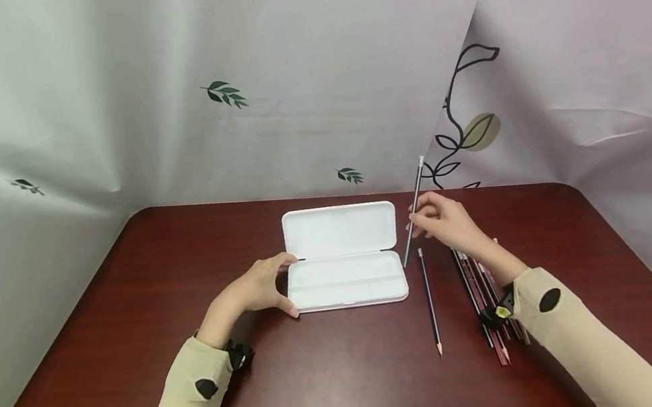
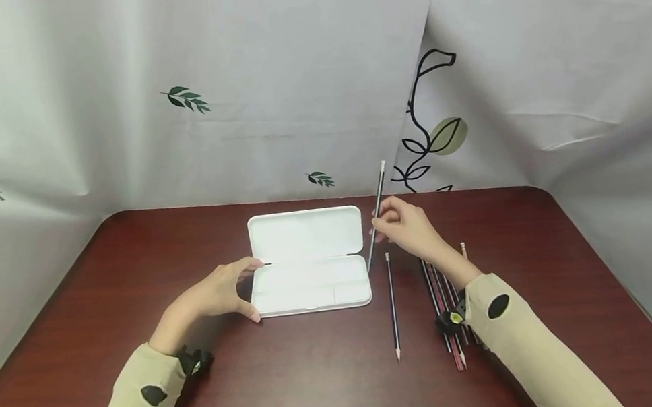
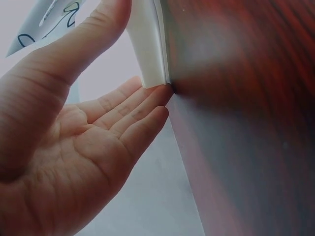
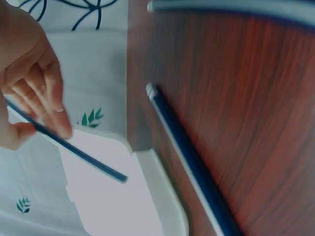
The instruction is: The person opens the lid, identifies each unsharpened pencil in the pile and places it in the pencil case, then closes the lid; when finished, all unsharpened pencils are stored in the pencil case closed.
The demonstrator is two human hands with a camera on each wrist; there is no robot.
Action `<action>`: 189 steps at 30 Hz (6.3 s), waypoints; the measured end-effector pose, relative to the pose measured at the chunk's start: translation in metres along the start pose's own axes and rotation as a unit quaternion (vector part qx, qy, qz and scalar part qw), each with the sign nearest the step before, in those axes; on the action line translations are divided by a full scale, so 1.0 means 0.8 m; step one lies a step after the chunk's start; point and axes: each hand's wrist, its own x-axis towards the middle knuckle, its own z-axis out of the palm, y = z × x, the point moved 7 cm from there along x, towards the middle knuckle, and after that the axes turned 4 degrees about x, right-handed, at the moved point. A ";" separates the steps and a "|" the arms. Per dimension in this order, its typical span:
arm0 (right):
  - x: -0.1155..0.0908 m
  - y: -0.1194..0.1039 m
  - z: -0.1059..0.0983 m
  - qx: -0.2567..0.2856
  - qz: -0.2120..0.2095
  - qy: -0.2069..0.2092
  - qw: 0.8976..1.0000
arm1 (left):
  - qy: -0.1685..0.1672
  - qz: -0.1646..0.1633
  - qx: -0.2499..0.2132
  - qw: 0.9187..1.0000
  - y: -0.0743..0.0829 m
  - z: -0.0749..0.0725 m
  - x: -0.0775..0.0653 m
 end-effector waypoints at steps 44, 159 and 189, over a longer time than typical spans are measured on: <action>0.005 -0.037 0.147 -0.190 -0.210 -0.244 0.927 | -0.008 0.012 0.002 1.000 0.005 -0.002 -0.004; -0.082 0.039 0.005 -0.159 0.136 -0.130 0.969 | -0.028 0.014 0.002 1.000 0.003 0.002 -0.001; 0.002 -0.038 0.032 -0.041 -0.071 -0.031 0.996 | -0.032 0.003 0.004 0.999 0.004 0.001 -0.001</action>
